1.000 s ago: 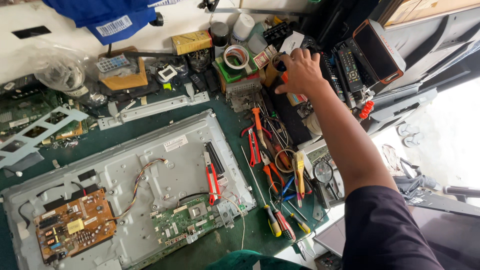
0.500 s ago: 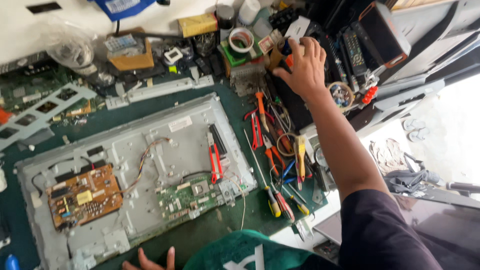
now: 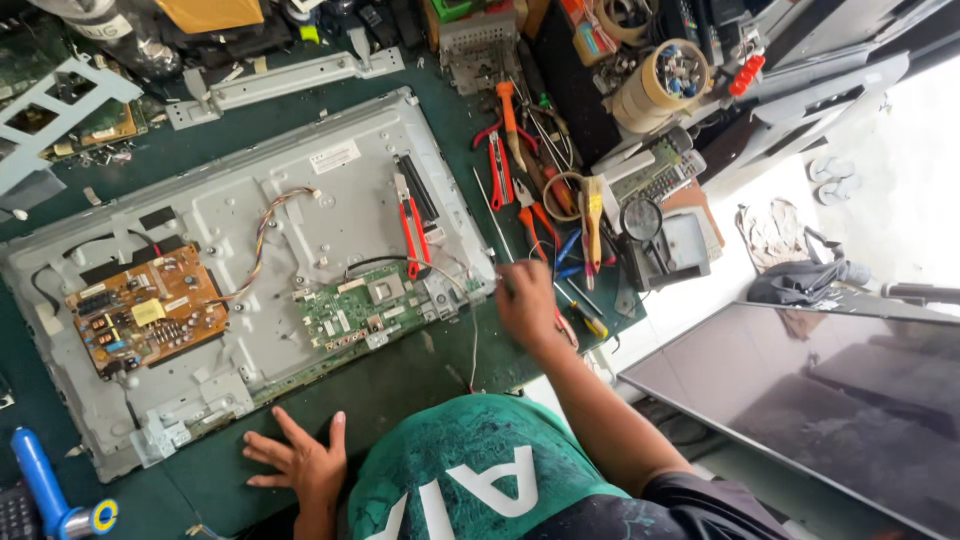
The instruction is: The person sits on the floor at a workbench and works on the back panel of a disassembled television. They handle a circuit board, connect wires, and use a screwdriver to secure components inside the metal casing.
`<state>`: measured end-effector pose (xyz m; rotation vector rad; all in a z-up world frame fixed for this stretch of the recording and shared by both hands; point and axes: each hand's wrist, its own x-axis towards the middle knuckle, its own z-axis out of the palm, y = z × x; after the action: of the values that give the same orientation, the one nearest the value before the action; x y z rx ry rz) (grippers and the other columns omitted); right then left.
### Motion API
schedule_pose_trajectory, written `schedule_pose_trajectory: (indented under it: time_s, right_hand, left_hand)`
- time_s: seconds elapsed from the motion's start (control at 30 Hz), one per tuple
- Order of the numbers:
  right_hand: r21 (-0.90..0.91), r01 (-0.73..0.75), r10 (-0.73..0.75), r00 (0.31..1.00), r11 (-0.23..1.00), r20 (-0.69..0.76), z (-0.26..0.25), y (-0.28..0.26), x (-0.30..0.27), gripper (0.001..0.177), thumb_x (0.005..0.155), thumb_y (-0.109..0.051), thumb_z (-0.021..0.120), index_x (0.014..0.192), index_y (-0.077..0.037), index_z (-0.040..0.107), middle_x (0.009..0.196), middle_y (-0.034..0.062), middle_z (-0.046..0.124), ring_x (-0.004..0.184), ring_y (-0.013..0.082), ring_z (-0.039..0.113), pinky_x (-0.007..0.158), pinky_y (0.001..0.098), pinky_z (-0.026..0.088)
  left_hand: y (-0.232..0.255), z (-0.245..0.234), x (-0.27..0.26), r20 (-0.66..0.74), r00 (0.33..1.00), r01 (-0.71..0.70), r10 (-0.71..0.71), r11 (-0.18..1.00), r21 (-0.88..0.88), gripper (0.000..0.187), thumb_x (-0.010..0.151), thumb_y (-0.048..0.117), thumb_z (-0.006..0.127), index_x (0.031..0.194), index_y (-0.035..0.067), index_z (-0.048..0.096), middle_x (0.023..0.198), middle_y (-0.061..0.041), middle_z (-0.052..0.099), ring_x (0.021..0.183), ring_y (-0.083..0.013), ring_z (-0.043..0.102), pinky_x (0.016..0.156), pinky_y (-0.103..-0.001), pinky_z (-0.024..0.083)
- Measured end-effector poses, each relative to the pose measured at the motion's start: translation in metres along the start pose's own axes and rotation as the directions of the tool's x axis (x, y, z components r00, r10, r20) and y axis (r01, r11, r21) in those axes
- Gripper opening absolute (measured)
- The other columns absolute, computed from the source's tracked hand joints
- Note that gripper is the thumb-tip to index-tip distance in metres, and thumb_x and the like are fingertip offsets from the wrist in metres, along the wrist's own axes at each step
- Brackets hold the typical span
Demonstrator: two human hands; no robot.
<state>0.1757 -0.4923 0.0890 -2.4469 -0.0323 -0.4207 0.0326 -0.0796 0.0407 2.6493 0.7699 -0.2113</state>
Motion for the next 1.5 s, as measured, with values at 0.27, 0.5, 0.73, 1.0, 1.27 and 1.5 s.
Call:
schedule_pose_trajectory:
  time_s: [0.27, 0.5, 0.73, 1.0, 1.27, 1.5]
  right_hand:
    - [-0.310, -0.163, 0.233, 0.952, 0.937, 0.201, -0.027, 0.039, -0.038, 0.050, 0.088, -0.027, 0.084, 0.130, -0.011, 0.063, 0.119, 0.0158, 0.061, 0.112, 0.0378, 0.062, 0.097, 0.0483, 0.052]
    - [-0.385, -0.188, 0.257, 0.957, 0.904, 0.136, -0.018, 0.028, -0.033, 0.054, 0.093, -0.036, 0.082, 0.136, -0.008, 0.065, 0.119, 0.0142, 0.074, 0.108, 0.0340, 0.063, 0.090, 0.0473, 0.051]
    - [-0.175, -0.214, 0.208, 0.977, 0.961, -0.049, -0.045, 0.026, -0.032, 0.034, 0.090, -0.027, 0.077, 0.120, -0.013, 0.070, 0.109, 0.0116, 0.072, 0.094, 0.0325, 0.068, 0.079, 0.0477, 0.055]
    - [-0.103, -0.545, 0.532, 0.837, 0.832, -0.125, -0.110, 0.071, 0.006, 0.030, 0.100, -0.026, 0.072, 0.127, -0.012, 0.069, 0.130, 0.0183, 0.069, 0.111, 0.0374, 0.069, 0.092, 0.0515, 0.060]
    - [-0.387, -0.240, 0.177, 0.965, 0.890, -0.192, -0.131, 0.114, 0.024, 0.037, 0.104, -0.034, 0.074, 0.133, -0.012, 0.074, 0.127, 0.0160, 0.068, 0.120, 0.0364, 0.059, 0.099, 0.0557, 0.048]
    - [-0.426, -0.284, 0.423, 0.863, 0.859, 0.277, -0.122, 0.070, -0.013, 0.013, 0.106, -0.010, 0.065, 0.098, -0.011, 0.075, 0.084, 0.0035, 0.077, 0.065, 0.0156, 0.075, 0.055, 0.0248, 0.066]
  left_hand:
    - [0.011, -0.014, -0.002, 0.101, 0.994, 0.049, -0.047, 0.999, -0.024, 0.119, 0.087, 0.081, 0.050, 0.177, 0.015, 0.011, 0.175, -0.031, -0.020, 0.160, -0.0493, -0.023, 0.114, -0.081, -0.016]
    - [0.012, -0.014, -0.003, 0.074, 0.997, 0.033, -0.032, 0.999, -0.024, 0.119, 0.086, 0.080, 0.052, 0.177, 0.014, 0.013, 0.175, -0.032, -0.017, 0.161, -0.0497, -0.020, 0.114, -0.082, -0.014]
    - [0.015, -0.014, -0.002, 0.111, 0.990, 0.091, -0.091, 0.996, 0.008, 0.121, 0.085, 0.085, 0.047, 0.178, 0.019, 0.007, 0.177, -0.023, -0.021, 0.161, -0.0446, -0.025, 0.116, -0.079, -0.016]
    - [0.013, -0.013, -0.004, 0.075, 0.995, 0.064, -0.062, 0.998, -0.015, 0.119, 0.086, 0.083, 0.050, 0.177, 0.017, 0.014, 0.177, -0.027, -0.018, 0.162, -0.0467, -0.021, 0.115, -0.081, -0.015]
    - [0.021, -0.021, -0.008, 0.097, 0.993, 0.066, -0.066, 0.998, 0.002, 0.120, 0.087, 0.084, 0.048, 0.178, 0.016, 0.010, 0.175, -0.028, -0.019, 0.161, -0.0462, -0.022, 0.116, -0.080, -0.015]
    - [0.022, -0.021, -0.010, 0.080, 0.995, 0.057, -0.055, 0.998, -0.028, 0.120, 0.087, 0.083, 0.049, 0.179, 0.016, 0.010, 0.175, -0.029, -0.019, 0.161, -0.0462, -0.023, 0.116, -0.080, -0.017]
